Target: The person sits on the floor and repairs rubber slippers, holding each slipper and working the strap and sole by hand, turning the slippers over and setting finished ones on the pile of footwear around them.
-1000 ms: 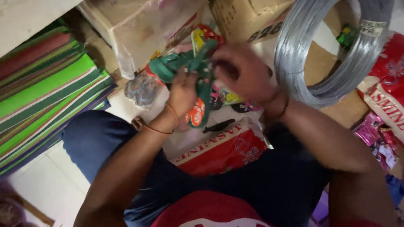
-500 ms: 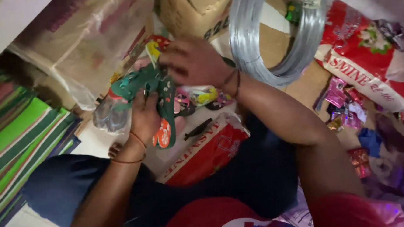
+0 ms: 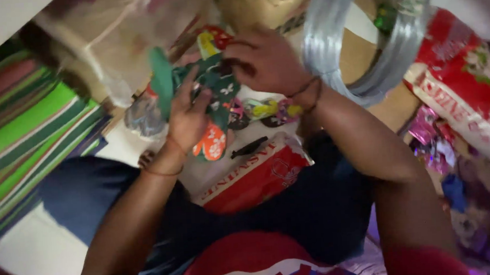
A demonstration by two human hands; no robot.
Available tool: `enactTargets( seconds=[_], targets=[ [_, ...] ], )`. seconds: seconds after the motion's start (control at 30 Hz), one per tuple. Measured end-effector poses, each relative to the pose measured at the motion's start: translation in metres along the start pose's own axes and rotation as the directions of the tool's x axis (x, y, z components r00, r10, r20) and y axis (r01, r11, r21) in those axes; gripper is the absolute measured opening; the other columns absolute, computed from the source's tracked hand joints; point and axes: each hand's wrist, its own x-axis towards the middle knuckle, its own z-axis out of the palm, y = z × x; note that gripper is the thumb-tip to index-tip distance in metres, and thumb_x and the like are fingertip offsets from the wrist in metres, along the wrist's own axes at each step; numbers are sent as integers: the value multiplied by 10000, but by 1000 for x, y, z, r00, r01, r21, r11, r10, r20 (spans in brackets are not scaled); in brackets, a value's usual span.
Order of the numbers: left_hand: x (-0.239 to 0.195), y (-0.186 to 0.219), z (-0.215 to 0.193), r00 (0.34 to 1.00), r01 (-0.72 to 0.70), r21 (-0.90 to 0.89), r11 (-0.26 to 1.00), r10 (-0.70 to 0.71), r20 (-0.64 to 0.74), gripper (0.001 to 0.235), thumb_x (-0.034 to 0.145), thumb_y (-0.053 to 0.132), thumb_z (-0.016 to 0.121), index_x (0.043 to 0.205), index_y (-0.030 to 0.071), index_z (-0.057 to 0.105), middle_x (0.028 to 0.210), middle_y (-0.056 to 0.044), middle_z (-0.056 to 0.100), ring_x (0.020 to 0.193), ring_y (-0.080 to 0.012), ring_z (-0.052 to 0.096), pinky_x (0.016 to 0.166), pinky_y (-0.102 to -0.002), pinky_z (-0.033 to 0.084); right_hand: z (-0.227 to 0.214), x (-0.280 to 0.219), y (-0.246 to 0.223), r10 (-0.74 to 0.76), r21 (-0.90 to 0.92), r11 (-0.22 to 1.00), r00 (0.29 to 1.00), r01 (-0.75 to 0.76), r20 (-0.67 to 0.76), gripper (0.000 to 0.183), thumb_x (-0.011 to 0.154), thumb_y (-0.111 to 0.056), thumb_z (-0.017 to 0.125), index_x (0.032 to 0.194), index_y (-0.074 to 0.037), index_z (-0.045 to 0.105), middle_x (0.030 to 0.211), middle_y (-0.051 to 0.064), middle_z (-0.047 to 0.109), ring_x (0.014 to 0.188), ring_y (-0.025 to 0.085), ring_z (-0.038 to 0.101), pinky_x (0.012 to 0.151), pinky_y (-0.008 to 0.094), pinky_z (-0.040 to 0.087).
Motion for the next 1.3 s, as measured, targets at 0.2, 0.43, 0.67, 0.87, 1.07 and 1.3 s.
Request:
enactTargets(
  seconds=[0.2,0.43,0.67,0.87,1.07,1.3],
  targets=[
    [12,-13,-6,997,38,-254,967,-55,-62,474,950,129,497,1404,-6,470,1317,-149,617,1123,-232,611,956,-283,496,-2,22,-67,-8,12,1000,984,6,177,206,841,-154,713,1040,-150,661,1117,34,607,968,277,592,863,400,495],
    [-1,3,2,999,45,-182,982,-45,4,487,937,102,556,1414,35,480,1093,-97,676,867,-178,642,791,-282,525,-13,7,-13,133,-122,986,980,-115,150,269,803,-65,732,1068,-99,706,1079,73,645,960,278,579,822,384,481],
    [6,-8,-3,998,2,-171,985,-14,-67,499,965,107,541,1447,29,438,1424,-161,562,1258,-257,571,1058,-312,431,-17,34,-88,-104,213,976,951,42,290,271,754,-102,732,1016,-113,664,1063,39,616,988,275,589,818,386,460],
    [1,8,0,998,43,-297,954,-30,46,513,947,85,536,1442,6,426,1311,-124,609,1091,-207,598,963,-292,473,-24,9,-13,115,-193,978,971,-74,209,222,777,-129,723,999,-120,721,1137,40,657,953,259,580,787,369,480],
    [5,-13,7,993,104,-131,986,-109,-38,494,998,232,609,1469,148,489,1431,-229,544,1364,-366,479,1162,-459,368,-3,6,-61,8,-10,1000,985,-7,174,237,887,-187,673,1092,-68,683,908,179,611,861,373,623,802,469,503],
    [1,3,6,997,74,-196,978,-75,-2,510,996,212,605,1486,151,479,1415,-252,558,1341,-416,502,1132,-479,405,-16,-10,-13,7,-28,1000,963,0,269,323,819,-222,741,1132,-141,730,1068,164,650,986,383,638,835,515,519]
  ],
)
